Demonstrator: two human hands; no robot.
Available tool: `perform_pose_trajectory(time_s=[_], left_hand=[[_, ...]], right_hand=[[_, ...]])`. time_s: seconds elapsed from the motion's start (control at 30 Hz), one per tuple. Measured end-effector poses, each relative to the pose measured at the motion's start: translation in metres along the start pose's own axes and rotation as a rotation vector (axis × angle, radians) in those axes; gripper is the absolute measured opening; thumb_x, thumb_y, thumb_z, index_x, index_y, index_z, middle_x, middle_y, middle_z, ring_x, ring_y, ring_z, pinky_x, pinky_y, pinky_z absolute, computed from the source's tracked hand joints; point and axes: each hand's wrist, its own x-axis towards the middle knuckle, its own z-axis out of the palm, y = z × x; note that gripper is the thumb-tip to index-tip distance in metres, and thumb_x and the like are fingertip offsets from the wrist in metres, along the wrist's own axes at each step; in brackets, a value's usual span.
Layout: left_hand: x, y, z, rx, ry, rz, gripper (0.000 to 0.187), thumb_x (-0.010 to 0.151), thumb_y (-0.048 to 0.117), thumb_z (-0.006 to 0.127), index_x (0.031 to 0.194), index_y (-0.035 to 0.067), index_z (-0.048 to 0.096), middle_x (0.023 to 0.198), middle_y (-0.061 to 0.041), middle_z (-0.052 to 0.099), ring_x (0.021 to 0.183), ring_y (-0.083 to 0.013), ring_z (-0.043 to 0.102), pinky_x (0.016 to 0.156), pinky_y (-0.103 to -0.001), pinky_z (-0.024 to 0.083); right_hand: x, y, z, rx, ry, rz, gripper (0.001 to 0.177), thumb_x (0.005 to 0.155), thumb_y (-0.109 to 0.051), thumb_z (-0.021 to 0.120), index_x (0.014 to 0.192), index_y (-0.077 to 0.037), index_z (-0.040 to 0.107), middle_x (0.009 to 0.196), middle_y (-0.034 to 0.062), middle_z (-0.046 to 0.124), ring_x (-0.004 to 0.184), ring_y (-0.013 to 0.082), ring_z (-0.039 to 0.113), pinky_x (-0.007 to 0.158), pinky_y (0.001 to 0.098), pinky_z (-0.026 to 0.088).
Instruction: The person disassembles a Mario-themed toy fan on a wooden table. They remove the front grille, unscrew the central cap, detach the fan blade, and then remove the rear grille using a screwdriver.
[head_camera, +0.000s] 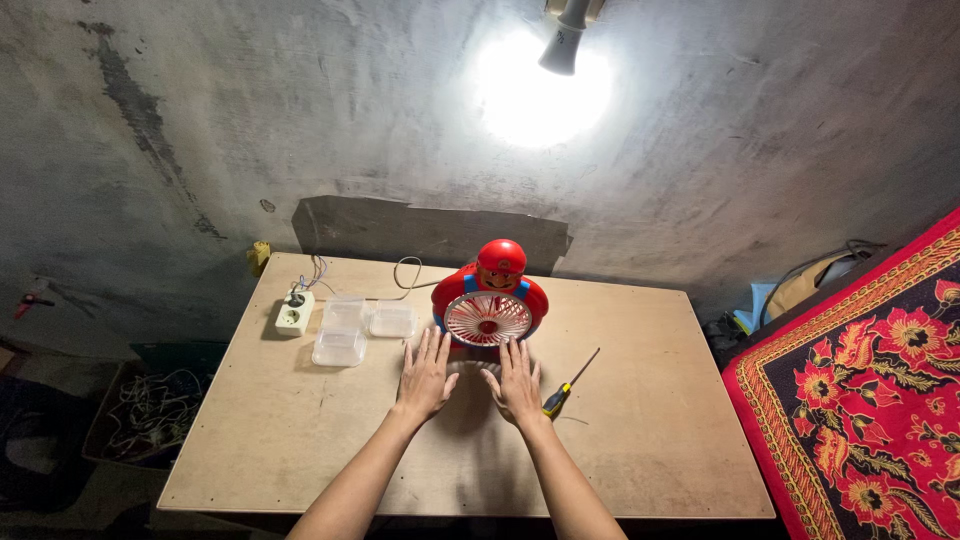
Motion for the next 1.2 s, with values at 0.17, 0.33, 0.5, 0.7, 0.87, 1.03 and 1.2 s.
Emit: perform_pose_trajectory(time_s=[0.17, 0.33, 0.5, 0.7, 0.87, 1.03, 1.2], left_hand=[[-0.0038, 0.0004, -0.0022, 0.021, 0.025, 0.014, 0.088, 0.091, 0.04, 0.068, 0.158, 0.004, 0.023, 0.166, -0.018, 0.02, 0.155, -0.0343, 0.016, 0.122, -0.061, 0.013], [-0.0039, 0.0003, -0.0022, 0.007, 0.021, 0.01, 0.088, 0.09, 0.039, 0.068, 0.158, 0.004, 0.023, 0.166, -0.018, 0.02, 0.155, -0.0343, 0.016, 0.122, -0.061, 0.013], [-0.0029, 0.0002, -0.0026, 0.005, 0.012, 0.008, 0.088, 0.091, 0.039, 0.068, 0.158, 0.004, 0.023, 0.166, -0.017, 0.02, 0.155, -0.0341, 0.015, 0.122, -0.061, 0.012], [-0.0027, 0.0016, -0.0032, 0.007, 0.003, 0.004, 0.088, 0.09, 0.039, 0.068, 0.158, 0.005, 0.023, 0.167, -0.018, 0.019, 0.155, -0.0337, 0.015, 0.123, -0.061, 0.013], [-0.0029, 0.0027, -0.0034, 0.009, 0.008, 0.011, 0.088, 0.091, 0.04, 0.068, 0.158, 0.005, 0.023, 0.166, -0.018, 0.019, 0.155, -0.034, 0.016, 0.122, -0.061, 0.014], [-0.0033, 0.0016, -0.0022, 0.026, 0.009, 0.02, 0.087, 0.092, 0.04, 0.067, 0.158, 0.004, 0.023, 0.166, -0.019, 0.02, 0.155, -0.0347, 0.016, 0.122, -0.062, 0.014], [-0.0035, 0.001, 0.0021, 0.011, 0.052, 0.034, 0.087, 0.091, 0.04, 0.066, 0.158, 0.003, 0.024, 0.165, -0.019, 0.021, 0.154, -0.0354, 0.017, 0.121, -0.062, 0.015]], right_hand=[[0.0012, 0.0044, 0.0054, -0.039, 0.0, -0.003, 0.084, 0.097, -0.054, 0.057, 0.159, -0.008, 0.025, 0.168, 0.0151, 0.022, 0.155, 0.0386, 0.018, 0.117, 0.0676, 0.021], [0.0024, 0.004, 0.0064, -0.058, -0.011, 0.003, 0.085, 0.096, -0.055, 0.057, 0.16, -0.009, 0.024, 0.168, 0.0146, 0.021, 0.154, 0.0381, 0.018, 0.117, 0.0677, 0.022], [0.0013, 0.0027, 0.0051, -0.069, -0.005, -0.006, 0.085, 0.096, -0.055, 0.057, 0.16, -0.01, 0.024, 0.168, 0.0145, 0.022, 0.155, 0.0381, 0.018, 0.117, 0.0675, 0.022], [0.0004, 0.0024, 0.004, -0.055, -0.015, -0.006, 0.084, 0.097, -0.054, 0.057, 0.16, -0.009, 0.023, 0.168, 0.0154, 0.021, 0.154, 0.039, 0.017, 0.117, 0.0675, 0.022], [0.0019, 0.0043, 0.0052, -0.043, -0.008, 0.001, 0.085, 0.097, -0.054, 0.057, 0.16, -0.008, 0.023, 0.168, 0.0149, 0.021, 0.155, 0.0388, 0.017, 0.117, 0.0673, 0.022], [0.001, 0.0053, 0.0067, -0.034, -0.006, 0.01, 0.085, 0.097, -0.054, 0.057, 0.16, -0.009, 0.023, 0.168, 0.0139, 0.02, 0.155, 0.0385, 0.017, 0.118, 0.0674, 0.021], [0.0016, 0.0082, 0.006, 0.005, -0.005, 0.028, 0.084, 0.096, -0.051, 0.059, 0.159, -0.008, 0.026, 0.167, 0.0153, 0.023, 0.153, 0.04, 0.02, 0.117, 0.0668, 0.021]])
